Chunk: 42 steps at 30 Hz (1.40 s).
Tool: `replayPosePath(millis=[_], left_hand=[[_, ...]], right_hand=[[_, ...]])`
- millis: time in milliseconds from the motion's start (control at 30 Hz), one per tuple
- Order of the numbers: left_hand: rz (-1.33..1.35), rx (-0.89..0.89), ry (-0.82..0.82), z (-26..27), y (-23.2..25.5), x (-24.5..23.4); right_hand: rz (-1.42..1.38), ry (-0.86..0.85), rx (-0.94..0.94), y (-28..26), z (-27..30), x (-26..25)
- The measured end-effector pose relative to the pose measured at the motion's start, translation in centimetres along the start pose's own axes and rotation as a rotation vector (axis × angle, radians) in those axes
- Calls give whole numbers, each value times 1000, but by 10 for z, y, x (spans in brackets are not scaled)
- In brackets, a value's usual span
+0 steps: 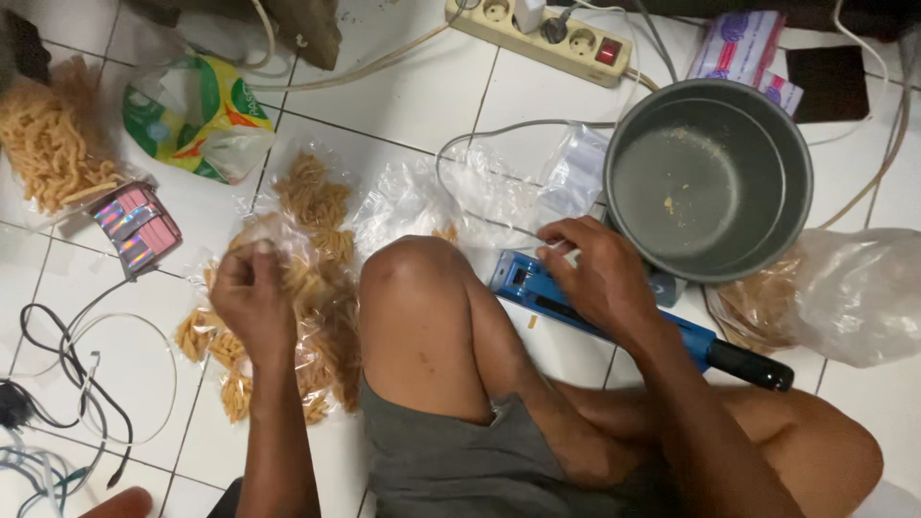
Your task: The person picks up fried snack pieces by hand, places them into a small plastic bag, and then uses a heat sealer to seal the bag.
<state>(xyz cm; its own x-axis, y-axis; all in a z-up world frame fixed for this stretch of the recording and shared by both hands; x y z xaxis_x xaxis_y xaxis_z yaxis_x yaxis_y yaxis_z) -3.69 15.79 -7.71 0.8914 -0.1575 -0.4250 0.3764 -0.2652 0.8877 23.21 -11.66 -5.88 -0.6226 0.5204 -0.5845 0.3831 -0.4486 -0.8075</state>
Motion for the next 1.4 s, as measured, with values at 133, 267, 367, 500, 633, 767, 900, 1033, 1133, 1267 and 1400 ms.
replayPosePath(millis=[133, 267, 367, 500, 633, 767, 900, 1033, 1133, 1267, 1400], left_hand=[[-350, -21, -72, 0, -70, 0], [-592, 177, -26, 6, -70, 11], [-539, 393, -76, 5, -43, 48], [-552, 504, -432, -20, -50, 126], [-739, 435, -530, -43, -66, 189], [-850, 348, -776, -55, -115, 220], [-497, -263, -759, -59, -86, 192], [-538, -82, -687, -56, -64, 183], [-666, 342, -630, -55, -22, 180], [-388, 304, -665, -48, 35, 172], [213, 113, -884, -22, 104, 180]], right_hand=[[141, -258, 116, 11, -37, 54], [413, -450, 84, 30, -59, 102], [442, -516, 105, 37, -69, 110], [410, -609, 199, 50, -70, 109], [304, -576, 236, 16, -64, 81], [170, -434, 224, -7, -56, 50], [78, -296, 164, -18, -44, 19], [-43, -225, 149, -15, -31, 13], [-84, -210, 105, -12, -24, 15], [-137, -176, 136, -13, -22, 9], [-197, -16, 108, -16, -24, -12]])
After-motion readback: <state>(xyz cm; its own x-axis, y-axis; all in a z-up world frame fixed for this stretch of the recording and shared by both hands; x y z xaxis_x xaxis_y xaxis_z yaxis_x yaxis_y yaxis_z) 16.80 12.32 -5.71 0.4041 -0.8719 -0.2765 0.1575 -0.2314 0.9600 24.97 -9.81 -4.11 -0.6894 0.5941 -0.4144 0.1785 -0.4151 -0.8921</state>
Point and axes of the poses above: each hand's wrist, its own z-axis away from the middle knuckle, its own x-axis out of the palm, y = z × x, the point moved 7 cm from there along -z, towards the middle knuckle, and after that the axes turned 6 degrees about -z, right-handed, at the moved point
